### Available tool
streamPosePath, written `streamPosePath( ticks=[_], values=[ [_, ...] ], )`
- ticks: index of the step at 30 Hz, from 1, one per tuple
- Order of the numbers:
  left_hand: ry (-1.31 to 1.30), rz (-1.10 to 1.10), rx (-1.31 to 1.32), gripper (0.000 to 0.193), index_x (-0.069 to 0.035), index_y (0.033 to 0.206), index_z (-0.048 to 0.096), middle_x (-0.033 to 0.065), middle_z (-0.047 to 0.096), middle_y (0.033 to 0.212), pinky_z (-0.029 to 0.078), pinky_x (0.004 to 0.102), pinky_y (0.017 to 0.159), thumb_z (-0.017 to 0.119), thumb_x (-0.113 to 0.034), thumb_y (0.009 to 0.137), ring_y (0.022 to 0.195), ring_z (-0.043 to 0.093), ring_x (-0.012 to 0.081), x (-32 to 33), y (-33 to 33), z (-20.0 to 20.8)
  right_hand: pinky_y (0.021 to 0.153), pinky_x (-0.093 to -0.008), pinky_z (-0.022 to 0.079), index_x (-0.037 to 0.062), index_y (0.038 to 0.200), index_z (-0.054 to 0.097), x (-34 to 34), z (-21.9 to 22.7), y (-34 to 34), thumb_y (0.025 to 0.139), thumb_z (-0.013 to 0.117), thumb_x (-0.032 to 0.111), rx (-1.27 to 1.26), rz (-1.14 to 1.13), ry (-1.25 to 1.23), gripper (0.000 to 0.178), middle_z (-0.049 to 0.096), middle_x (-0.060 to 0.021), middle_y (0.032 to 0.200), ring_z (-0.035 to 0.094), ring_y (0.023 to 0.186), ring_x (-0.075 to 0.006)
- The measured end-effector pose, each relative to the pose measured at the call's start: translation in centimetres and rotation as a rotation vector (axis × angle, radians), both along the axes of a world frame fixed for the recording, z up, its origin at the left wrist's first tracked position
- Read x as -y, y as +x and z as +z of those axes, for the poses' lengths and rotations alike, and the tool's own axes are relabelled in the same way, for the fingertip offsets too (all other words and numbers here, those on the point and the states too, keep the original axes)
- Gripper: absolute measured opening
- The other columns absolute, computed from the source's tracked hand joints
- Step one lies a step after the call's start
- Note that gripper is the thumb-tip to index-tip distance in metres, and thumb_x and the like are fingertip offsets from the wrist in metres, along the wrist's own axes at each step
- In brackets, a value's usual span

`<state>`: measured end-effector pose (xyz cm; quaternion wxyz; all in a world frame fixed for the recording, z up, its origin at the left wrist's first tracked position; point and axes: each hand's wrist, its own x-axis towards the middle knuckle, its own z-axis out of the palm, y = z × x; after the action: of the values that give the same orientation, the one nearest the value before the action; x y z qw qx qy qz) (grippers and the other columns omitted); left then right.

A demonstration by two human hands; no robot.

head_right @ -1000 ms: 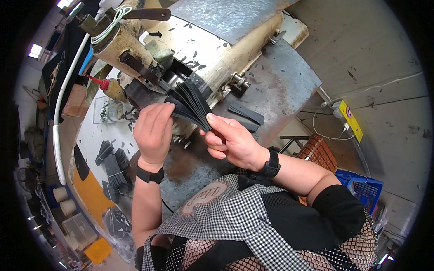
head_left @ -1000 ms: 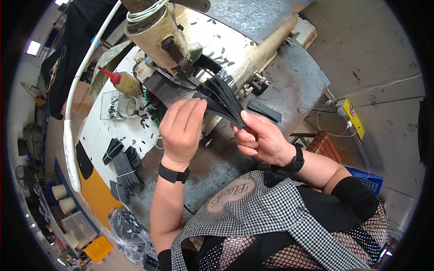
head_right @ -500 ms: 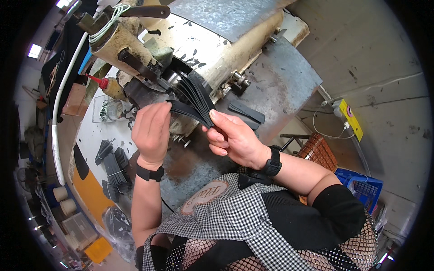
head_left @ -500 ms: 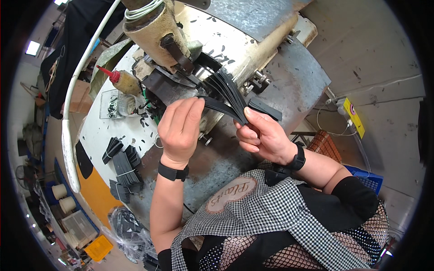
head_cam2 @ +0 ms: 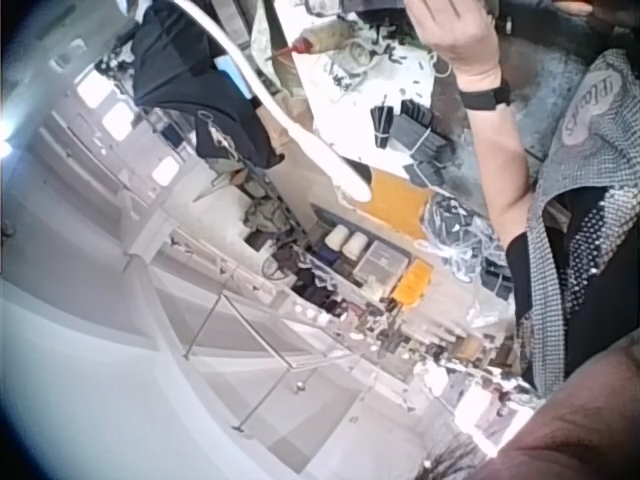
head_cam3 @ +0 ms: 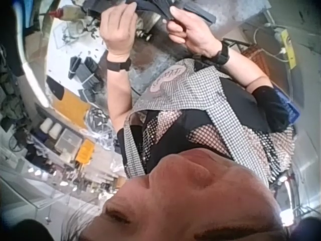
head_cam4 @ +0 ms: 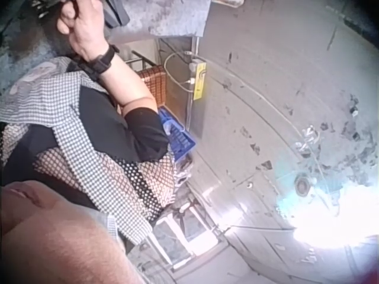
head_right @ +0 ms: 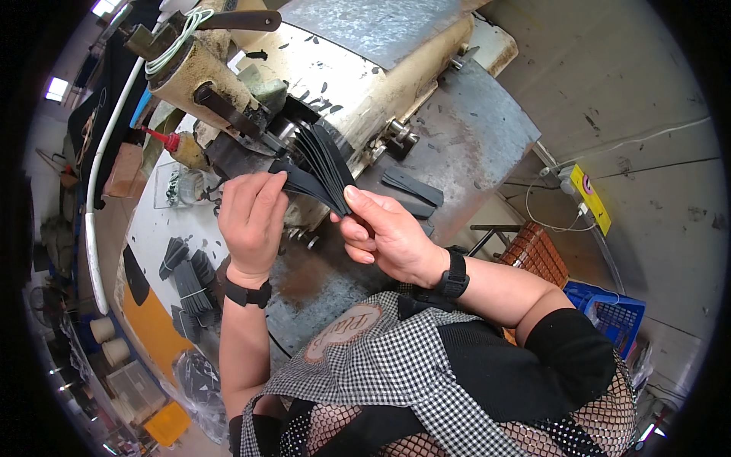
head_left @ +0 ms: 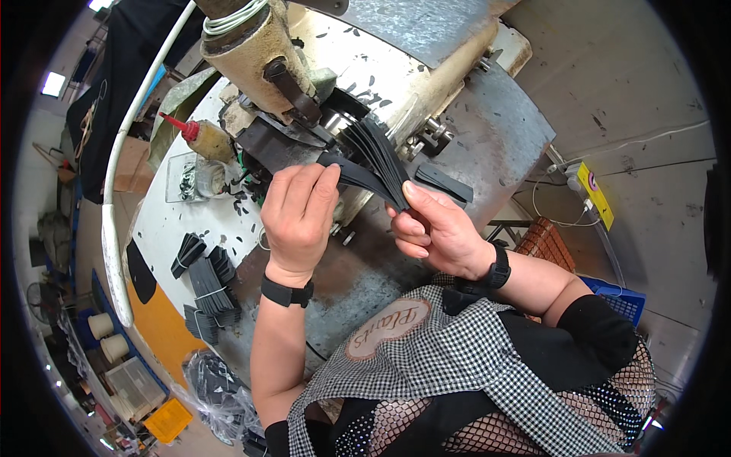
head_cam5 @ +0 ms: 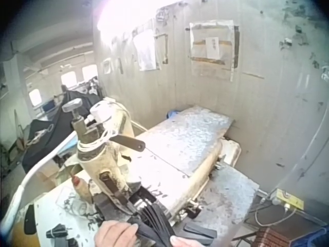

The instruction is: Using an industrial sewing machine to stitch together black shoe upper components.

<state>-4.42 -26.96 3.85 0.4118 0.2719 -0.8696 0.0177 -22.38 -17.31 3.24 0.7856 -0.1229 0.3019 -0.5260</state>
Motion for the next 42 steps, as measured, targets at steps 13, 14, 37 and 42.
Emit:
streamPosePath(
  ticks=[13, 14, 37, 42],
  values=[
    [0.025, 0.02, 0.058, 0.037, -0.003, 0.096, 0.067, 0.0078, 0.059, 0.085, 0.047, 0.0341, 0.065, 0.068, 0.007, 0.061, 0.076, 0.056, 0.0261, 0.1, -0.4, 0.2, 0.043, -0.021, 0.031, 0.0034, 0.092, 0.053, 0.3, -0.2, -0.2, 0.1, 0.039, 0.034, 0.015, -0.008, -0.028, 0.035, 0.036, 0.004, 0.058, 0.025, 0.047, -0.0053],
    [0.007, 0.018, 0.03, 0.036, -0.003, 0.096, 0.067, 0.0081, 0.059, 0.085, 0.047, 0.0341, 0.065, 0.068, 0.008, 0.062, 0.076, 0.056, 0.0263, 0.1, -0.3, 0.1, 0.043, -0.021, 0.031, 0.0033, 0.092, 0.053, 0.2, -0.2, -0.2, 0.1, 0.038, 0.034, 0.014, -0.005, -0.023, 0.035, 0.036, 0.0039, 0.059, 0.025, 0.047, -0.0053],
    [-0.02, 0.041, -0.023, 0.028, -0.003, 0.092, 0.068, 0.0087, 0.064, 0.086, 0.051, 0.0313, 0.067, 0.068, 0.008, 0.065, 0.077, 0.062, 0.0249, 0.0, -0.6, -0.3, 0.044, -0.0206, 0.031, 0.0022, 0.092, 0.052, 0.0, 0.3, -0.2, 0.1, 0.04, 0.034, -0.024, -0.057, -0.013, 0.035, 0.037, 0.0037, 0.059, 0.027, 0.048, -0.0053],
    [0.102, 0.023, -0.138, 0.024, -0.004, 0.091, 0.068, 0.0091, 0.064, 0.086, 0.05, 0.0295, 0.066, 0.07, 0.005, 0.068, 0.075, 0.061, 0.0258, -0.5, -1.5, 0.3, 0.044, -0.0205, 0.03, 0.0021, 0.091, 0.052, 0.3, 0.3, -1.0, 0.099, 0.041, 0.034, -0.083, -0.131, -0.015, 0.034, 0.037, 0.0038, 0.06, 0.027, 0.047, -0.0051]
  ],
)
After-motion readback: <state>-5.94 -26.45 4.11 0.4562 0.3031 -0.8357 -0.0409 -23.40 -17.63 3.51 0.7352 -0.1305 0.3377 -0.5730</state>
